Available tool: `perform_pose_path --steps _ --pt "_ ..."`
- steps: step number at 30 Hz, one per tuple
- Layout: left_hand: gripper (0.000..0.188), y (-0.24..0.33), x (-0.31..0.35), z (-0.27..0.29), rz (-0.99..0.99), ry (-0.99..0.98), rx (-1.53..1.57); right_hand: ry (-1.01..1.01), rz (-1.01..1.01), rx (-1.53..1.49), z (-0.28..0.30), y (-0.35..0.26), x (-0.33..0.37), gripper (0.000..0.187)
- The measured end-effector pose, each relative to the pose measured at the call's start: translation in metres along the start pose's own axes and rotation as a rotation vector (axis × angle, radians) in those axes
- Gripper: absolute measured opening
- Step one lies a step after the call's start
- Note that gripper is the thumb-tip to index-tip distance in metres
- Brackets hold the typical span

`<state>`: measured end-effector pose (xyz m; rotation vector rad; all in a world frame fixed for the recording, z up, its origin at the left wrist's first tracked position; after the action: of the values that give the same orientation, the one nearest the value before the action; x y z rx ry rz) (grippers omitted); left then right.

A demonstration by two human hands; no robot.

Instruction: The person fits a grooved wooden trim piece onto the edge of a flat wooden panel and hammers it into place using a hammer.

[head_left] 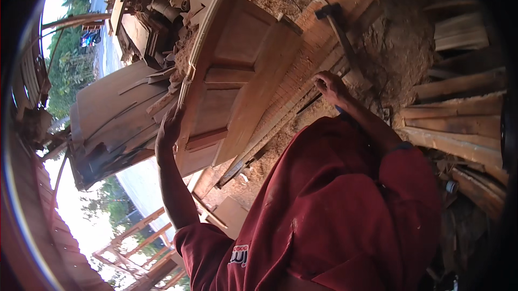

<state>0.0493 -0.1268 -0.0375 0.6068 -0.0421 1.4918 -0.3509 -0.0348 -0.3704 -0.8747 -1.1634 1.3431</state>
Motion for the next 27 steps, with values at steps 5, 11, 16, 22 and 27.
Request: perform_pose_path --steps 5,11,16,22,27 --pt "0.059 -0.018 -0.002 0.005 0.117 0.038 -0.033 0.153 -0.098 -0.097 0.003 -0.015 0.051 0.019" --pt "0.064 -0.055 -0.006 0.022 0.229 0.147 -0.036 0.415 0.009 -0.186 -0.033 0.065 0.133 0.013" --pt "0.07 -0.03 -0.002 0.019 0.279 0.279 -0.101 0.489 -0.154 -0.211 -0.06 0.133 0.216 0.012" --pt "0.075 -0.064 0.01 0.052 0.199 0.32 -0.079 0.556 -0.24 -0.215 -0.059 0.168 0.258 0.013" --pt "0.075 -0.044 0.016 0.022 0.219 0.269 -0.009 0.625 -0.145 -0.29 -0.061 0.21 0.259 0.015"
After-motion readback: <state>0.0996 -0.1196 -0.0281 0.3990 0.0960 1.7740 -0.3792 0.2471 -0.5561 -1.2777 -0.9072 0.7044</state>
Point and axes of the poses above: each hand's wrist, its own x-axis away from the middle knuckle, its own z-axis out of the back of the hand, y = z × x, the point moved 6 cm from there along -x, towards the middle knuckle, and after that the axes turned 5 degrees about -x, right-handed, at the moved point
